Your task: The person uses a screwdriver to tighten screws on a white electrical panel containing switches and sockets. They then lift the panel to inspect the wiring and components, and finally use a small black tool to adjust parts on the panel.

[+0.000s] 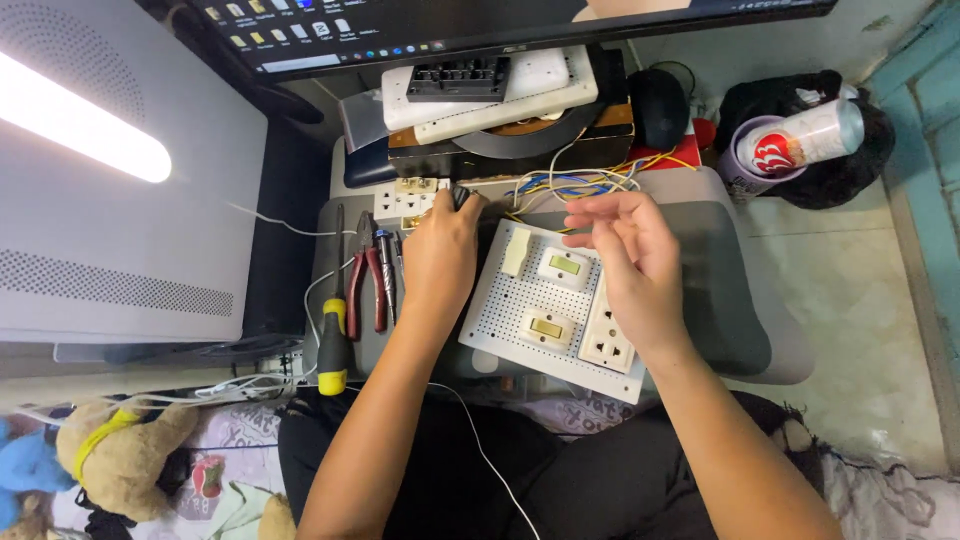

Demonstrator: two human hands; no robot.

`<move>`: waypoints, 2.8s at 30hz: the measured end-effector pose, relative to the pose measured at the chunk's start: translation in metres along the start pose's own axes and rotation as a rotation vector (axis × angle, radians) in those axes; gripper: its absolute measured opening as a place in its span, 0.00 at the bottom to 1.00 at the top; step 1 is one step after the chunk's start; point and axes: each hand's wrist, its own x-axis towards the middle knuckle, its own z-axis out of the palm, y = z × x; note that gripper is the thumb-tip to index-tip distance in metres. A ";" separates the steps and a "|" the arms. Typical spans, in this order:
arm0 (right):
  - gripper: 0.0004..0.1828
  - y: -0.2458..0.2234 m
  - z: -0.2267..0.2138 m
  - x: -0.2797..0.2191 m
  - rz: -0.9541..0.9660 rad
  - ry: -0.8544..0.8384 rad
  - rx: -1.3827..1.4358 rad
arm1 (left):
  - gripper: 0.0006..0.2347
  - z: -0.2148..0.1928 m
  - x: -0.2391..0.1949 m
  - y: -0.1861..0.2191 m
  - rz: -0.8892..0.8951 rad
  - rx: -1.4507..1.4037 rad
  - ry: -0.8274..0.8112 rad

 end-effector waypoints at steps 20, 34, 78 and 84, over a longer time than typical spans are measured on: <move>0.43 0.113 -0.269 0.094 0.252 0.656 -0.760 | 0.10 -0.058 -0.057 -0.011 0.200 -0.666 0.313; 0.33 0.134 -0.264 0.112 0.261 0.524 -0.401 | 0.10 -0.050 -0.057 -0.007 0.196 -0.644 0.285; 0.30 0.146 -0.278 0.118 0.055 0.687 -0.260 | 0.09 -0.049 -0.057 -0.008 0.228 -0.699 0.314; 0.27 0.140 -0.270 0.117 0.098 0.679 -0.250 | 0.09 -0.049 -0.057 -0.009 0.245 -0.691 0.315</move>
